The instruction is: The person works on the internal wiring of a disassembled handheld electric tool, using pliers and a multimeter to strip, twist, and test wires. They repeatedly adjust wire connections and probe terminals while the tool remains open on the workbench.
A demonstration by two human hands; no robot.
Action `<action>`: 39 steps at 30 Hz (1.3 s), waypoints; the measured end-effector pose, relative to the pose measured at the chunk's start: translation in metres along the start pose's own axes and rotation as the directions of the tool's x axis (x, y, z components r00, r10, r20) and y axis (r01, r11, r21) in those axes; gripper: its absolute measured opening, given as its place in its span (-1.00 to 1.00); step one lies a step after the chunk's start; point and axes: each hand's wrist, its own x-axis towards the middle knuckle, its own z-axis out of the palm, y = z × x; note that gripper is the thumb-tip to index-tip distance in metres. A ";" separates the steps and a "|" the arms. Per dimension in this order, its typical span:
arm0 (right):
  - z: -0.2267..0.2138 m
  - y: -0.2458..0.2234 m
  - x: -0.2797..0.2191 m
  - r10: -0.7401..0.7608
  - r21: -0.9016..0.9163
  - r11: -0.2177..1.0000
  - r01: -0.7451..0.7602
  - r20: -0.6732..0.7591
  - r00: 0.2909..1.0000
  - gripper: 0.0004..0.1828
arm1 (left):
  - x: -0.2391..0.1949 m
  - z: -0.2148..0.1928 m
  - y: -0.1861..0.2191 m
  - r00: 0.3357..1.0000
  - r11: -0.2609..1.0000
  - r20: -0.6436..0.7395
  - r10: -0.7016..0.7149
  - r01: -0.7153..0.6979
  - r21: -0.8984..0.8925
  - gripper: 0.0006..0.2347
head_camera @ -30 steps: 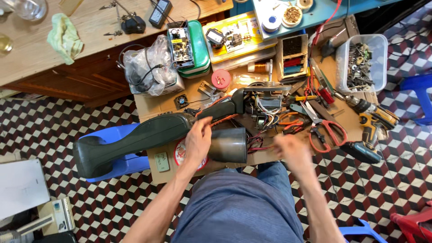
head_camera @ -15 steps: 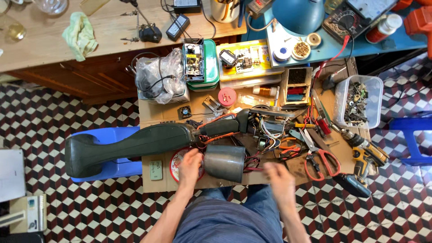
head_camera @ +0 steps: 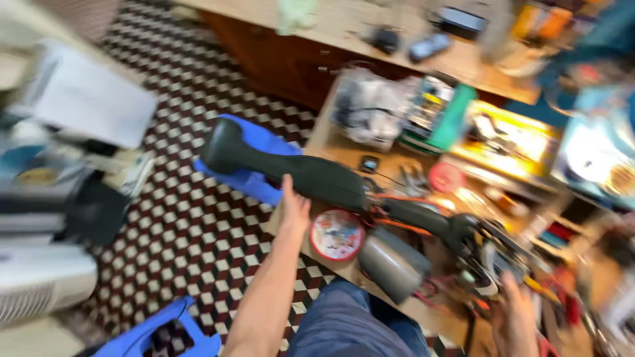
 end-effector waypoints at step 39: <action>0.023 -0.078 -0.121 0.103 0.014 0.993 -0.116 -0.579 0.809 -0.52 | -0.035 0.022 0.181 0.755 0.830 0.522 0.397 -0.053 -0.556 0.00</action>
